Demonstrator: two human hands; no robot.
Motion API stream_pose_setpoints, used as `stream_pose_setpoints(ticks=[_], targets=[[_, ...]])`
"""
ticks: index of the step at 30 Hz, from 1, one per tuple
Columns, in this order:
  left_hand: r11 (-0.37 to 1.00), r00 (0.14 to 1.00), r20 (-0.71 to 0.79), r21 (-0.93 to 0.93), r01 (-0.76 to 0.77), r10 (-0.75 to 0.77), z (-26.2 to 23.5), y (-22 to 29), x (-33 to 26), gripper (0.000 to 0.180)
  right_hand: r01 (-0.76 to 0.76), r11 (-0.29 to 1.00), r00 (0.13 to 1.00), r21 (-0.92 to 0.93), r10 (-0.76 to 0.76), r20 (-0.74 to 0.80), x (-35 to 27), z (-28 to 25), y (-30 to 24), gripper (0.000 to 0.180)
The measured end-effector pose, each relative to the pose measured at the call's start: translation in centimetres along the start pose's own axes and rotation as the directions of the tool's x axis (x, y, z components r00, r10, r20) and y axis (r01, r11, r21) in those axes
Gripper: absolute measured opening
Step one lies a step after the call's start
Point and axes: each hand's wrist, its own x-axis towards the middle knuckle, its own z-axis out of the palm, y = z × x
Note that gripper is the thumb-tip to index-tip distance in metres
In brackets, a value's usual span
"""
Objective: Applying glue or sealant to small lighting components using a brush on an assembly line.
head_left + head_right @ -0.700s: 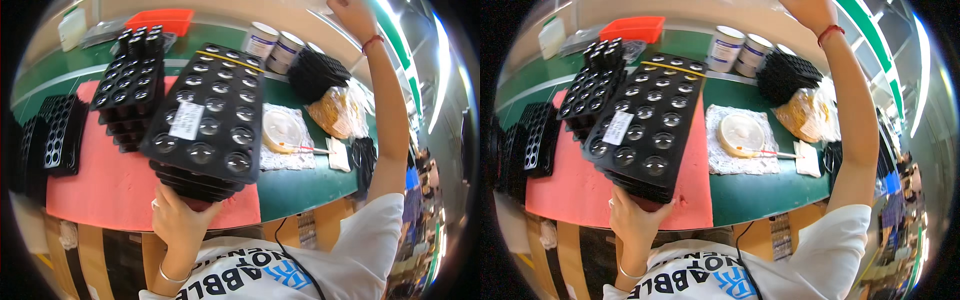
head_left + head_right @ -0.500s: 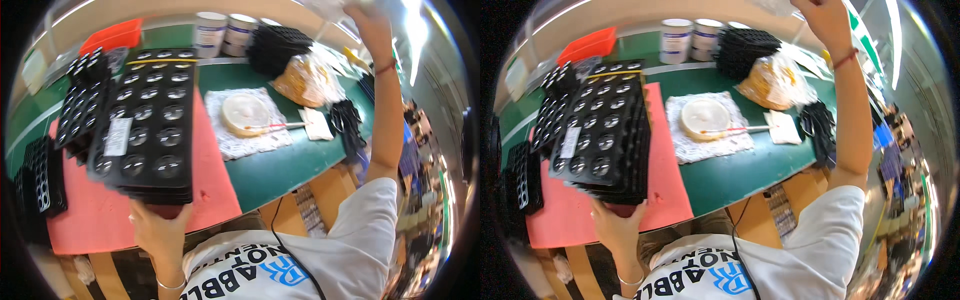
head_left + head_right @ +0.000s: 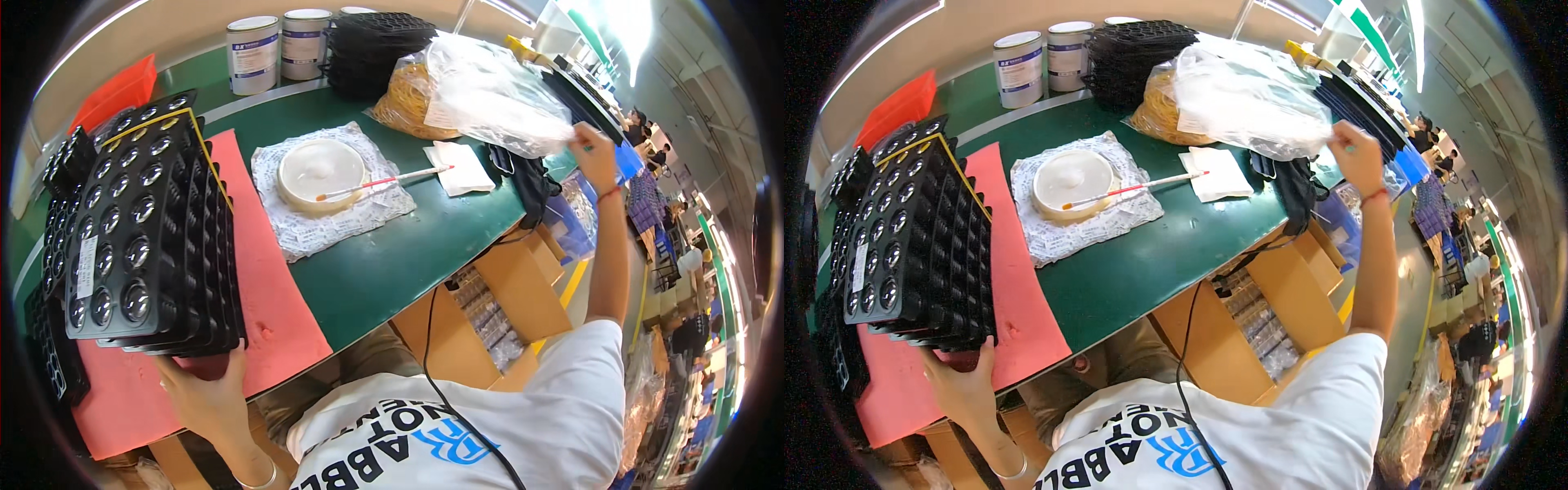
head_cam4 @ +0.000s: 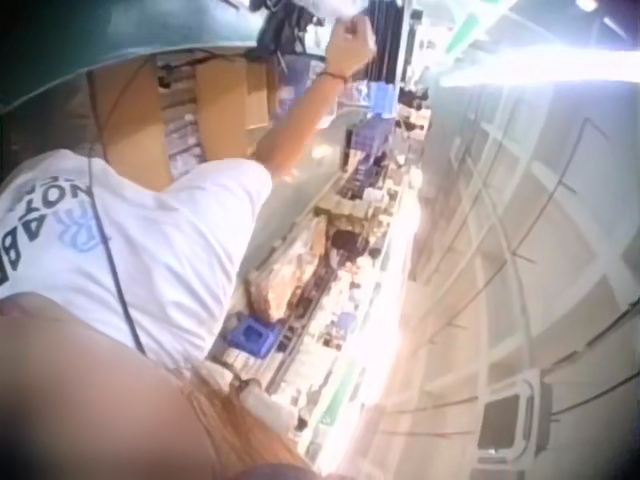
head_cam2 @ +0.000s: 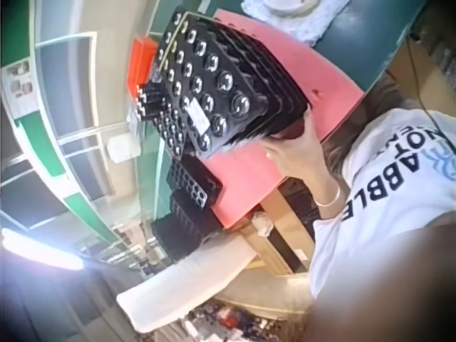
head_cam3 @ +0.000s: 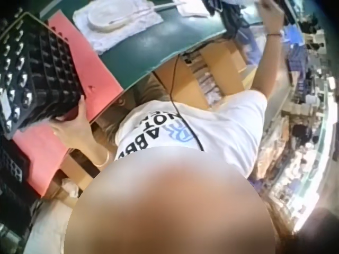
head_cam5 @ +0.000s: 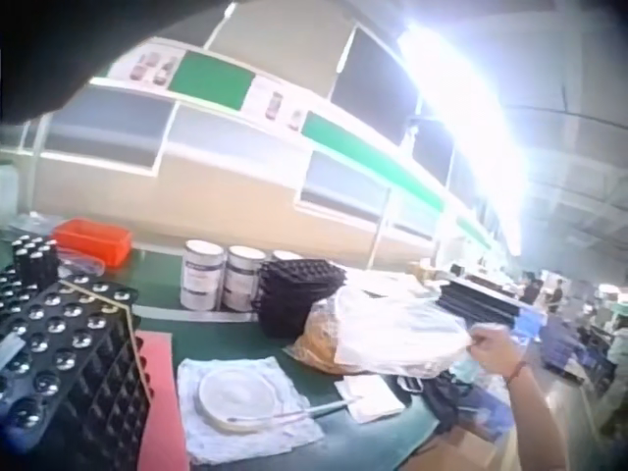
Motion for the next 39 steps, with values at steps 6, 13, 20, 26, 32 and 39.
stream_pose_setpoints(ticks=[6,13,20,26,32,39], targets=[[1.000,1.000,-0.011,-0.004,-0.021,0.021,0.2,-0.4,0.1,0.091,0.018,0.939,0.983,-0.344,0.046,0.177,-4.4,8.9,3.5,0.013],[0.994,0.989,-0.098,0.034,-0.103,0.106,0.3,0.1,0.2,0.088,-0.232,0.943,0.973,-0.239,0.230,-0.037,-4.5,11.2,1.8,0.020],[0.995,0.996,-0.011,-0.035,-0.093,0.093,-0.4,0.8,0.3,0.083,-0.268,0.929,0.962,-0.256,0.242,-0.129,-6.8,13.2,2.1,0.032],[1.000,0.999,0.048,-0.020,-0.016,0.017,-0.6,0.8,0.3,0.087,-0.234,0.950,0.969,-0.207,0.210,-0.130,-7.2,13.3,2.0,0.026],[0.999,0.999,0.027,-0.037,-0.030,0.031,-0.9,0.4,0.3,0.091,-0.251,0.944,0.967,-0.215,0.237,-0.090,-7.0,13.4,1.6,0.024],[0.996,0.996,-0.010,-0.017,-0.088,0.088,-0.5,-0.1,0.7,0.086,-0.084,0.977,0.987,-0.198,0.054,-0.153,-6.7,13.3,2.4,0.036]])
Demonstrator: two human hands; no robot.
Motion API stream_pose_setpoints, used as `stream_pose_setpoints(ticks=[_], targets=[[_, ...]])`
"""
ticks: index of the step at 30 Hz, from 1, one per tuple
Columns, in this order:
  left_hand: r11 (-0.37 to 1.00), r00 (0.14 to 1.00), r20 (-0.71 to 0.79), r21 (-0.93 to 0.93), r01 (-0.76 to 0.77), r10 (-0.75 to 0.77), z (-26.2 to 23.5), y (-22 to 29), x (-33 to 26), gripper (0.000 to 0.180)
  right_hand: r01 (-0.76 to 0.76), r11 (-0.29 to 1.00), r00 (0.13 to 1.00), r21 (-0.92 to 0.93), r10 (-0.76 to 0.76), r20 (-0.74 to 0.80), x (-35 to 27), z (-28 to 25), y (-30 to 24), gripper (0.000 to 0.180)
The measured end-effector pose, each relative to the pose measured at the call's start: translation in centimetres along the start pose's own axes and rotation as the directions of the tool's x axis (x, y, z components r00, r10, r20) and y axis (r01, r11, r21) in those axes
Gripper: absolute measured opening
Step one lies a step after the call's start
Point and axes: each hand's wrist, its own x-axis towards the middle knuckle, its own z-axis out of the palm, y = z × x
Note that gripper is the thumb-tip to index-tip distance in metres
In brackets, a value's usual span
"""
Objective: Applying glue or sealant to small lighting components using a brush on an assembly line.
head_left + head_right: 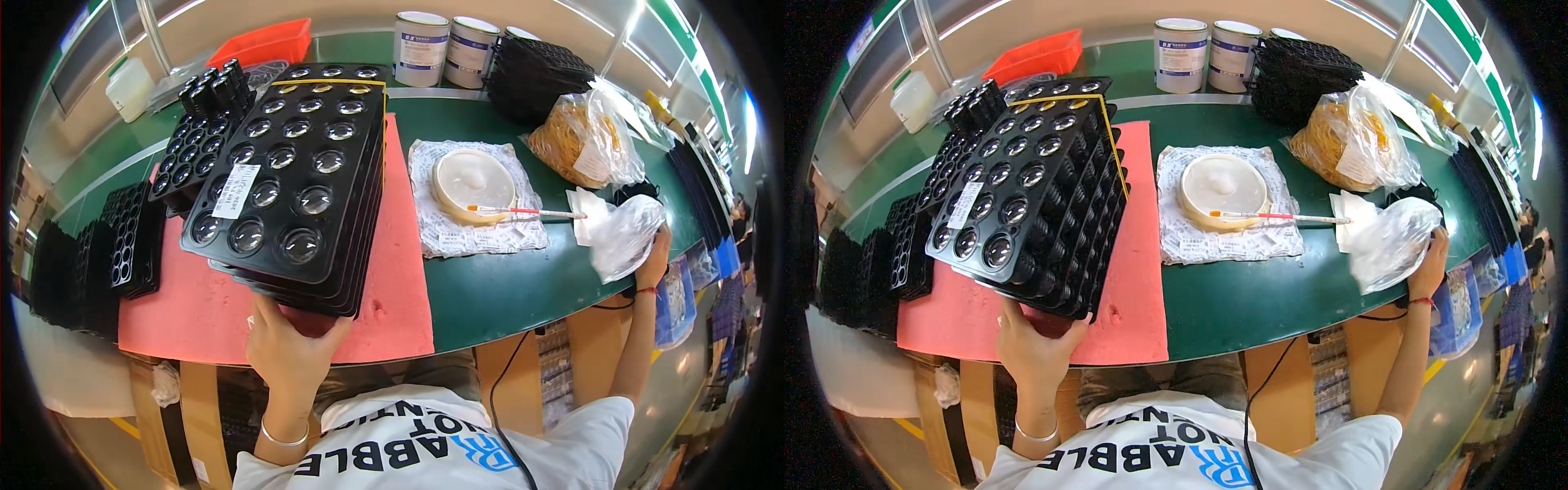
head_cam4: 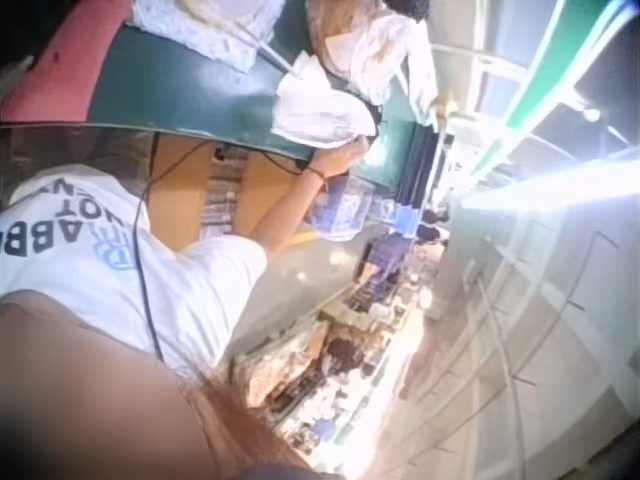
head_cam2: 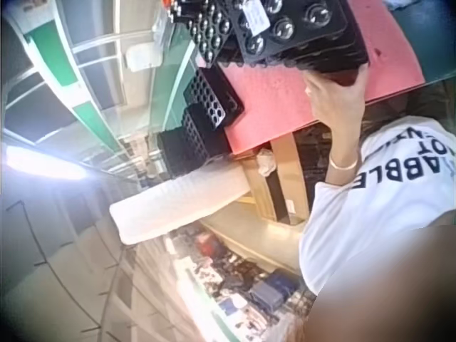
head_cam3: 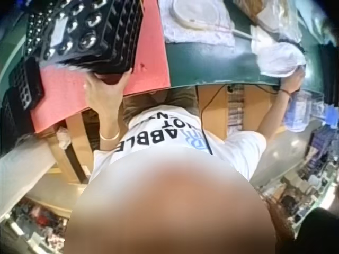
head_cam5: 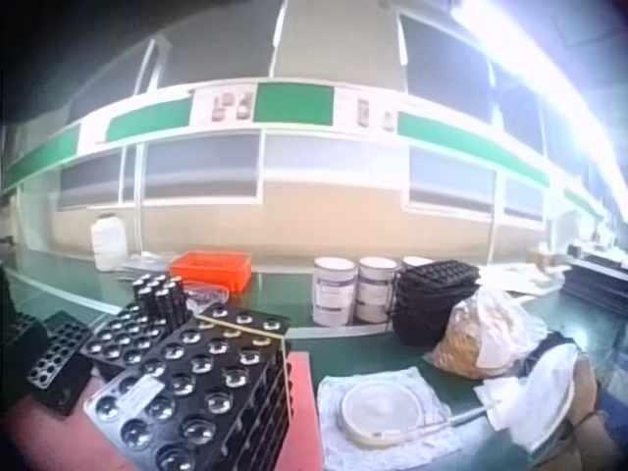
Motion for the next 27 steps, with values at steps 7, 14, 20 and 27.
stream_pose_setpoints(ticks=[7,14,20,27], targets=[[0.995,0.994,0.054,0.018,0.096,-0.097,-0.4,0.6,-0.3,0.086,0.019,1.000,0.992,-0.024,-0.016,0.125,0.4,-1.3,-0.5,0.021],[0.992,0.992,0.056,0.063,0.106,-0.110,-0.3,0.6,-0.5,0.092,0.285,0.952,0.911,-0.113,-0.232,0.341,2.2,-6.4,-2.9,0.020],[0.993,0.993,0.058,0.050,0.103,-0.106,0.0,0.6,-0.7,0.095,-0.037,0.998,0.749,0.056,-0.009,0.663,3.8,-9.0,-3.7,0.022],[0.999,1.000,0.006,0.032,-0.029,0.029,0.9,-0.9,-0.7,0.090,-0.535,0.784,0.448,0.315,-0.053,0.892,6.5,-7.2,2.1,0.029]])
